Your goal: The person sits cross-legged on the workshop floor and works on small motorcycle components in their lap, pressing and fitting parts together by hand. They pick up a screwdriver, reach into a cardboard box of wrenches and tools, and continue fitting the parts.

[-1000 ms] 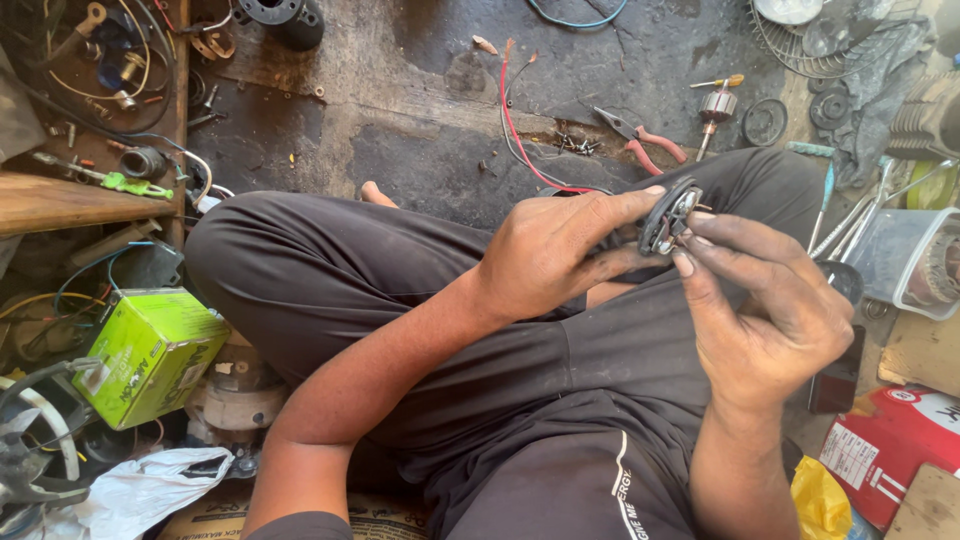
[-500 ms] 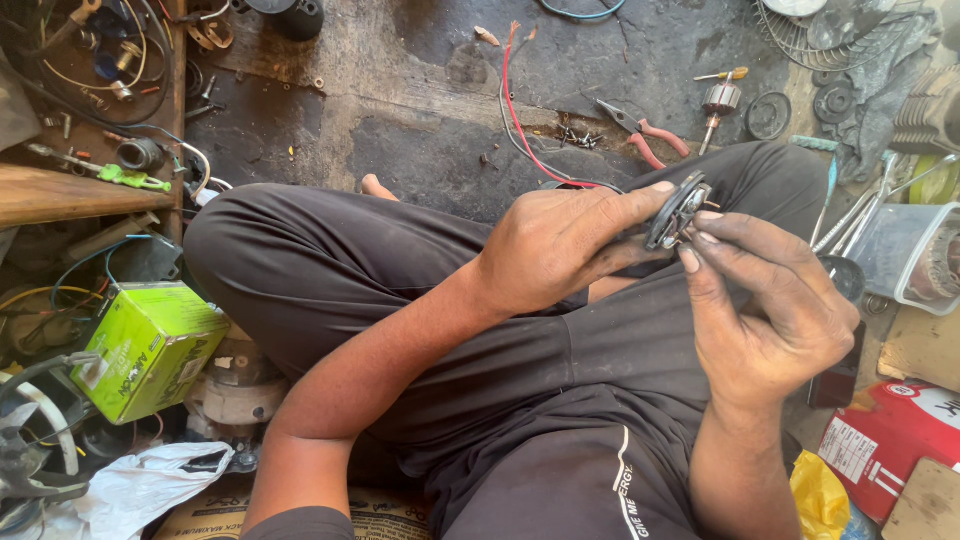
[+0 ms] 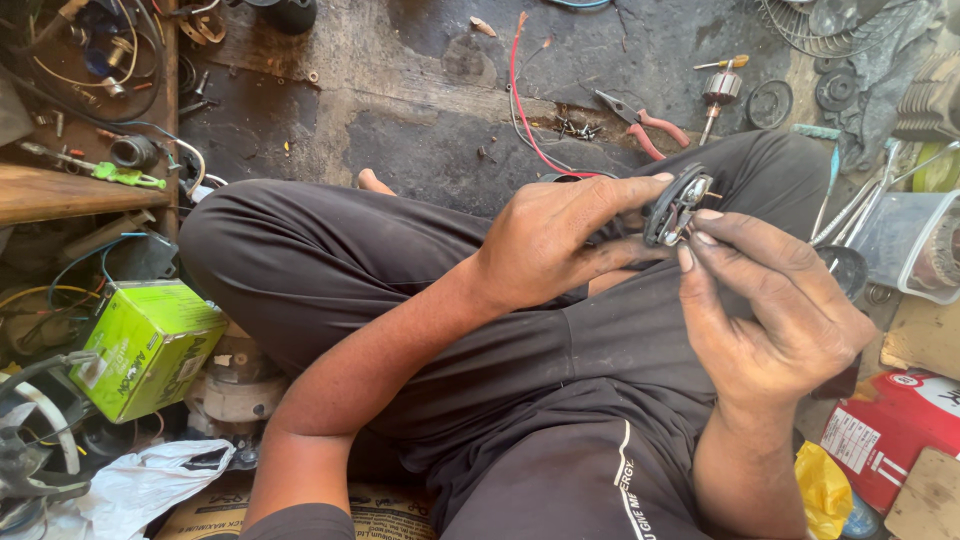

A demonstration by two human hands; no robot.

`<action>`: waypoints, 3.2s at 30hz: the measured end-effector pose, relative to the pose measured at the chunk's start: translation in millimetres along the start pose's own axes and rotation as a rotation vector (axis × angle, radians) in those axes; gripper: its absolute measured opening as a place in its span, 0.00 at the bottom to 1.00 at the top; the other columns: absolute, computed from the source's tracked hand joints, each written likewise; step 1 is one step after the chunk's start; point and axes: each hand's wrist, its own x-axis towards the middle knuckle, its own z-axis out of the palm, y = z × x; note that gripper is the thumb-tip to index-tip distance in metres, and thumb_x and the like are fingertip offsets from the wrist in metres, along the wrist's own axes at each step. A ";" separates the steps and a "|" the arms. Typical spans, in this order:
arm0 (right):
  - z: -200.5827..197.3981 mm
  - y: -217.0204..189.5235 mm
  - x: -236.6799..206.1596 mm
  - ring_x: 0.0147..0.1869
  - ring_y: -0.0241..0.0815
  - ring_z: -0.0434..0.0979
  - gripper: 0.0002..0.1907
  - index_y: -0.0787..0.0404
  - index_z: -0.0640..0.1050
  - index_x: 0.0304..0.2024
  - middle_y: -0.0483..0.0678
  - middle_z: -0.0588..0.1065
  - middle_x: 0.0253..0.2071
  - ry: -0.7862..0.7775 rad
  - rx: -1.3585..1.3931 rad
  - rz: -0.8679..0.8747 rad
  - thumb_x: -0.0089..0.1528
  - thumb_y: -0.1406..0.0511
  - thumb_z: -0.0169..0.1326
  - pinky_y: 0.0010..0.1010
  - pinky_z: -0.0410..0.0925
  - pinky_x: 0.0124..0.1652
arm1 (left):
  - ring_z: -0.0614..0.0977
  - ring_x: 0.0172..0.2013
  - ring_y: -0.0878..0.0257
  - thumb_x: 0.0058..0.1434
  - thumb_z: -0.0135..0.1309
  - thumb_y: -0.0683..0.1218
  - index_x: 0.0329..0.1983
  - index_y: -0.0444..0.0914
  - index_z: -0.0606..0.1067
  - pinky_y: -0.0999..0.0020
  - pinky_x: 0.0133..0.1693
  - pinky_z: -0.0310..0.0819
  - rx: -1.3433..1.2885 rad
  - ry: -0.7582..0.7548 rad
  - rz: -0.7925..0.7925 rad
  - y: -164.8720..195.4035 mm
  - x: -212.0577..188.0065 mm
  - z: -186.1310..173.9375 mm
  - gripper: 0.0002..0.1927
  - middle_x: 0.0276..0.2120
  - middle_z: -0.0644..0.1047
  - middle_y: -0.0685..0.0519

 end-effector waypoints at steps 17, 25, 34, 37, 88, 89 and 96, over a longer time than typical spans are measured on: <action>6.1 4.2 4.9 0.49 0.52 0.82 0.07 0.73 0.76 0.44 0.61 0.78 0.46 0.054 0.015 -0.002 0.67 0.80 0.62 0.38 0.77 0.51 | 0.83 0.38 0.63 0.62 0.68 0.46 0.63 0.40 0.70 0.69 0.41 0.80 0.049 0.042 -0.046 -6.6 2.9 -3.1 0.29 0.43 0.80 0.51; 3.9 101.1 -4.1 0.44 0.51 0.84 0.07 0.71 0.72 0.50 0.64 0.78 0.46 0.261 0.907 0.541 0.71 0.75 0.55 0.38 0.79 0.45 | 0.90 0.43 0.55 0.54 0.71 0.43 0.55 0.40 0.69 0.60 0.44 0.83 0.268 0.326 -0.497 -122.3 16.8 -57.5 0.29 0.42 0.85 0.48; 85.9 178.9 -48.7 0.40 0.48 0.83 0.08 0.69 0.75 0.44 0.57 0.79 0.41 -0.048 1.140 1.036 0.63 0.70 0.54 0.37 0.78 0.39 | 0.83 0.47 0.40 0.48 0.70 0.43 0.55 0.39 0.68 0.50 0.47 0.76 0.661 0.156 -0.817 -208.9 -9.9 -43.6 0.32 0.43 0.81 0.37; 85.6 188.5 -55.3 0.43 0.46 0.84 0.08 0.72 0.75 0.44 0.58 0.80 0.43 -0.102 1.228 1.004 0.65 0.70 0.54 0.35 0.78 0.41 | 0.82 0.46 0.38 0.46 0.73 0.45 0.56 0.36 0.67 0.49 0.46 0.75 0.754 0.015 -0.868 -218.0 -21.7 -42.1 0.37 0.43 0.80 0.35; 32.2 149.7 -127.1 0.38 0.39 0.83 0.05 0.69 0.76 0.42 0.53 0.81 0.39 -0.231 1.195 0.833 0.64 0.74 0.54 0.29 0.76 0.40 | 0.80 0.46 0.37 0.39 0.70 0.49 0.50 0.34 0.67 0.49 0.47 0.76 0.827 -0.220 -0.469 -228.1 122.0 100.7 0.36 0.41 0.79 0.34; 38.5 157.5 -120.9 0.38 0.39 0.83 0.05 0.69 0.76 0.42 0.53 0.80 0.40 -0.214 1.224 0.819 0.64 0.74 0.54 0.30 0.76 0.40 | 0.80 0.46 0.37 0.39 0.69 0.48 0.49 0.34 0.67 0.50 0.47 0.76 0.817 -0.194 -0.466 -234.6 122.9 106.2 0.35 0.41 0.79 0.34; 48.3 170.3 -97.5 0.41 0.41 0.82 0.06 0.71 0.75 0.43 0.57 0.80 0.45 -0.271 1.246 0.833 0.63 0.75 0.54 0.33 0.77 0.43 | 0.75 0.56 0.37 0.41 0.69 0.46 0.60 0.29 0.62 0.50 0.56 0.70 0.720 0.029 -0.421 -256.1 98.6 141.1 0.44 0.53 0.74 0.31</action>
